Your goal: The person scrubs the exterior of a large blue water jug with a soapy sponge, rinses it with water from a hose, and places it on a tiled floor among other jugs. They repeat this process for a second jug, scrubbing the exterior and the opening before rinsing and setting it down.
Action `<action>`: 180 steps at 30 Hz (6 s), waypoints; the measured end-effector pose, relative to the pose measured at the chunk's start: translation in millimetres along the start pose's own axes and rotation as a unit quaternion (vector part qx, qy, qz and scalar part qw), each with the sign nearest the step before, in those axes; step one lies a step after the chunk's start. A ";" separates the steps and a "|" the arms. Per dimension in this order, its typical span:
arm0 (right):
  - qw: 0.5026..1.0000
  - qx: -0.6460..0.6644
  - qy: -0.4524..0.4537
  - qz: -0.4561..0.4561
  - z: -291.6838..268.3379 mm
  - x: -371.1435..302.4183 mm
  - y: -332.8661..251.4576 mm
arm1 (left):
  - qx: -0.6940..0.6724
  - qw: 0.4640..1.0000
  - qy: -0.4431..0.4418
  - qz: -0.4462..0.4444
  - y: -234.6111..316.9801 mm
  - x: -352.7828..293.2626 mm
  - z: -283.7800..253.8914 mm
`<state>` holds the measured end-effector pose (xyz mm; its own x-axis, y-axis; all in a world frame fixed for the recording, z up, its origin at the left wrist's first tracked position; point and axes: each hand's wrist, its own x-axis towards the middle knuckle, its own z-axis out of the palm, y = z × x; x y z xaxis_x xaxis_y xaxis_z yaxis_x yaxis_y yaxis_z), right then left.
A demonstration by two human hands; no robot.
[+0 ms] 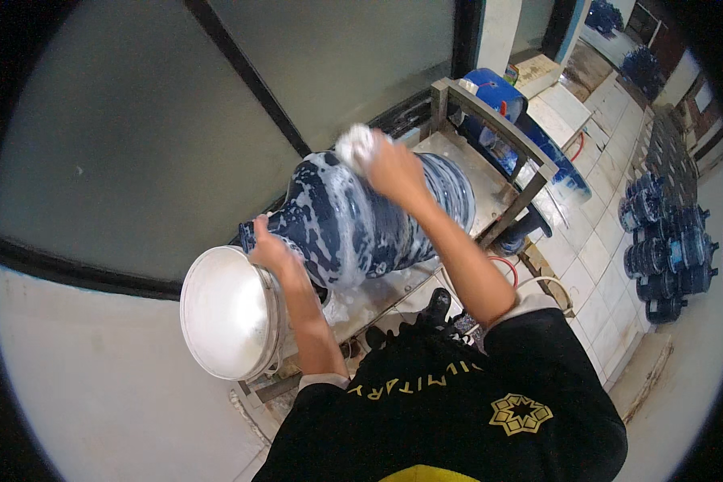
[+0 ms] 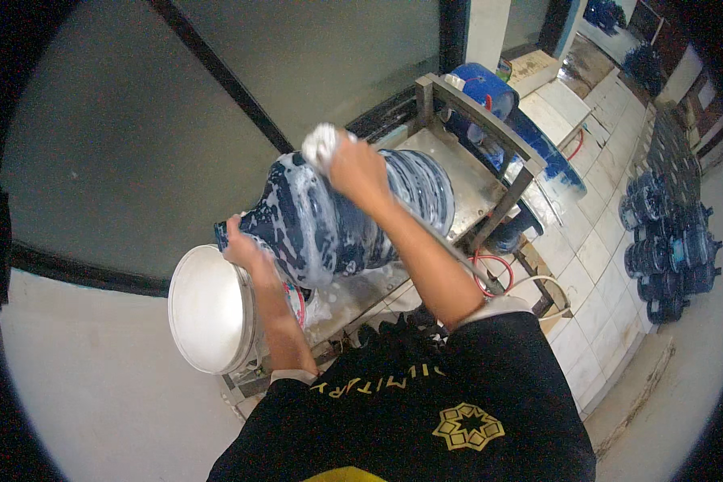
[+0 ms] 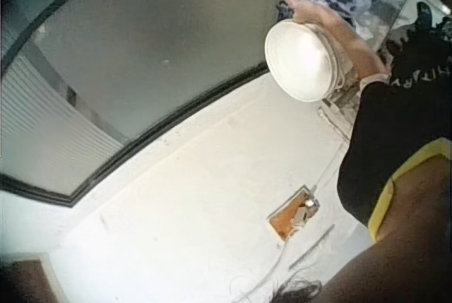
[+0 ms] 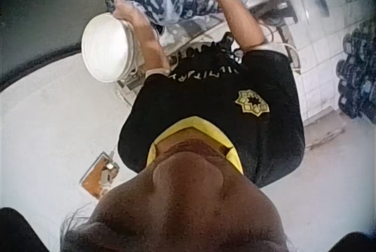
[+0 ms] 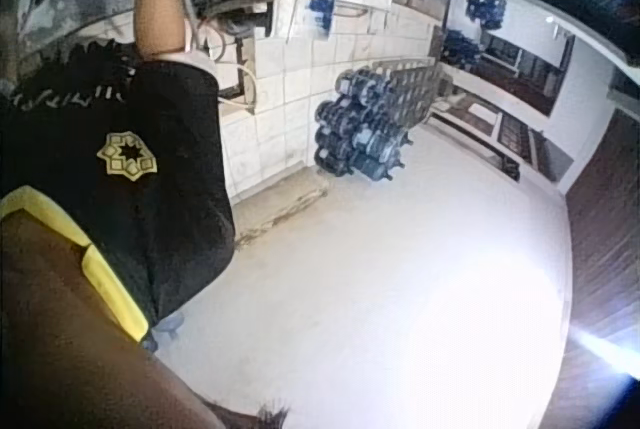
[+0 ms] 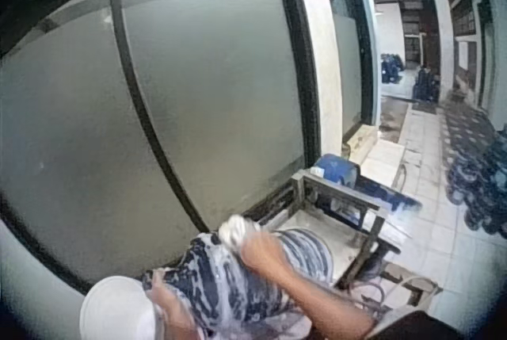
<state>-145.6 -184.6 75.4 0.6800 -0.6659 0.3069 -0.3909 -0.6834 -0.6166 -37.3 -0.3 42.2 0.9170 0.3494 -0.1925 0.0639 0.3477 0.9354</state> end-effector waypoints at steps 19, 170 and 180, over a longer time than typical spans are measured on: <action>0.997 0.051 -0.006 0.062 29.1 -85.3 0.9 | 0.031 0.994 0.109 0.012 9.2 5.6 8.7; 0.951 0.285 0.033 0.119 56.8 -85.6 227.8 | 0.029 0.994 -0.089 0.061 9.6 118.2 -23.9; 0.939 0.296 -0.069 0.161 14.6 -38.9 233.4 | 0.142 0.973 -0.179 -0.018 1.0 138.9 12.3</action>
<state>-254.2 -313.8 -91.1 0.6754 -0.7365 -0.0370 -0.2045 -0.1389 -0.9690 95.0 37.9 20.0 0.9873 -0.0027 -0.1589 0.1586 0.0817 0.9840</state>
